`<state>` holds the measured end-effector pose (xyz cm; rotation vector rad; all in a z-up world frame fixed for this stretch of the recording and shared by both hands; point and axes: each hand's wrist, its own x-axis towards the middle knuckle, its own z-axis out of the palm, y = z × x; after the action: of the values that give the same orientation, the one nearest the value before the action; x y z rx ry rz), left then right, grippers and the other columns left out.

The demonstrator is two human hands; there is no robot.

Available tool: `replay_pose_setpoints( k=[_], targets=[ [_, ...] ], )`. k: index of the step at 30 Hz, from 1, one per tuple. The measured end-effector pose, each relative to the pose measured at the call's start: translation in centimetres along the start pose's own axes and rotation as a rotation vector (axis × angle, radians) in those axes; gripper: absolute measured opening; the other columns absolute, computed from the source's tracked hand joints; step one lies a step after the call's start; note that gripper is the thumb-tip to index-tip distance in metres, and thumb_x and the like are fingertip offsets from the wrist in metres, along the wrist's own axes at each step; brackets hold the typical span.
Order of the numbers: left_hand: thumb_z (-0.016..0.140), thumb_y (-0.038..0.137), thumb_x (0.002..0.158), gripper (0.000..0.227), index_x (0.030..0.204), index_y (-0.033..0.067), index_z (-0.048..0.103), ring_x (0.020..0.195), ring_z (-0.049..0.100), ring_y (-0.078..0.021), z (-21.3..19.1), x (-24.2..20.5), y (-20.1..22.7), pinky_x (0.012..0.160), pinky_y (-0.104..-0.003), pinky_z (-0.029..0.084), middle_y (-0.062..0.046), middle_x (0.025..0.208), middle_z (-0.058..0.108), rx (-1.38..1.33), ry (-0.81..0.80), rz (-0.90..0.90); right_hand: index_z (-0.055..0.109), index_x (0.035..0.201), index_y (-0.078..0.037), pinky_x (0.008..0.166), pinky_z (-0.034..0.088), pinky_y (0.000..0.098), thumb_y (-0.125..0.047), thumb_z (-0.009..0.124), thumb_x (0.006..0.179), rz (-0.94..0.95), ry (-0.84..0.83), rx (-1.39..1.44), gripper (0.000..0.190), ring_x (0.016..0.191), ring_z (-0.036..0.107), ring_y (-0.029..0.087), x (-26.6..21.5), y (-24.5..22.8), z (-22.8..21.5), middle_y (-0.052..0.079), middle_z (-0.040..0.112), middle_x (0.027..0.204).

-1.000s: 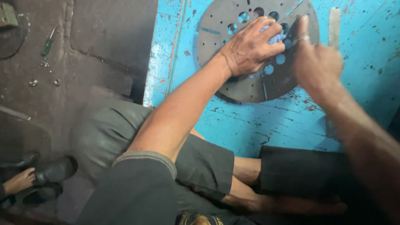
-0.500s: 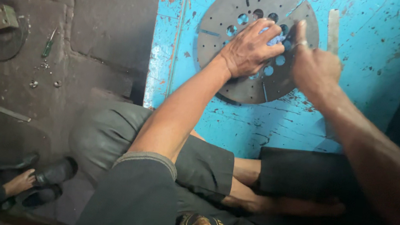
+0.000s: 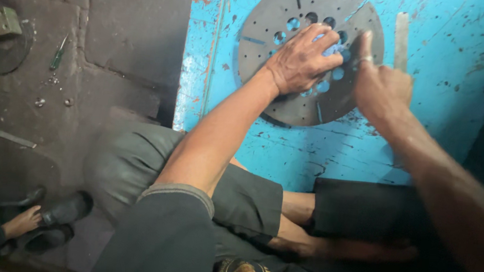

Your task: The person sits on the floor and uses a metal scraper to remove material from the surface of a circular metal disc. The person holds the disc steady with one hand while scraping with the other, occasionally rotating the disc to access different areas.

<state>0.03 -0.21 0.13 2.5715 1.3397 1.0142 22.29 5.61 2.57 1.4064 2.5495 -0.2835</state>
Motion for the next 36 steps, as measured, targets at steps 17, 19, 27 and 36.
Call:
replay_pose_setpoints(
  k=[17,19,27,36],
  targets=[
    [0.073,0.014,0.086,0.023,0.107,0.0140,0.064,0.125,0.052,-0.0369,0.2,0.3,0.0,0.107,-0.048,0.048,-0.012,0.125,0.054,0.011,-0.017,-0.003,0.025,0.169,-0.016,0.066,0.056,0.0548,-0.013,0.061,0.095,0.033,0.010,-0.002,0.083,0.073,0.072,0.045,-0.6,0.2,0.7,0.026,0.074,0.087],
    [0.073,0.014,0.086,0.022,0.106,0.0137,0.064,0.126,0.052,-0.0369,0.2,-0.1,0.1,0.108,-0.048,0.048,-0.011,0.125,0.054,0.042,-0.026,-0.009,0.026,0.167,-0.015,0.066,0.056,0.0544,-0.020,0.066,0.093,0.125,0.009,0.071,0.084,0.075,0.071,0.046,-0.8,0.0,1.1,0.028,0.073,0.088],
    [0.074,0.016,0.083,0.026,0.107,0.0130,0.065,0.123,0.053,-0.0369,-0.1,-0.1,0.4,0.104,-0.048,0.048,-0.012,0.125,0.054,0.005,-0.026,-0.015,0.024,0.167,-0.006,0.066,0.056,0.0543,-0.023,0.070,0.091,0.061,0.046,0.036,0.090,0.073,0.071,0.046,-1.3,0.2,2.0,0.028,0.073,0.087],
    [0.074,0.014,0.084,0.024,0.106,0.0140,0.064,0.125,0.052,-0.0371,0.0,-0.4,0.7,0.107,-0.048,0.047,-0.013,0.125,0.053,0.019,-0.022,-0.016,0.023,0.168,-0.009,0.062,0.055,0.0552,-0.018,0.059,0.093,0.065,-0.026,0.059,0.084,0.070,0.071,0.045,-2.1,-0.4,1.8,0.028,0.073,0.086]
  ],
)
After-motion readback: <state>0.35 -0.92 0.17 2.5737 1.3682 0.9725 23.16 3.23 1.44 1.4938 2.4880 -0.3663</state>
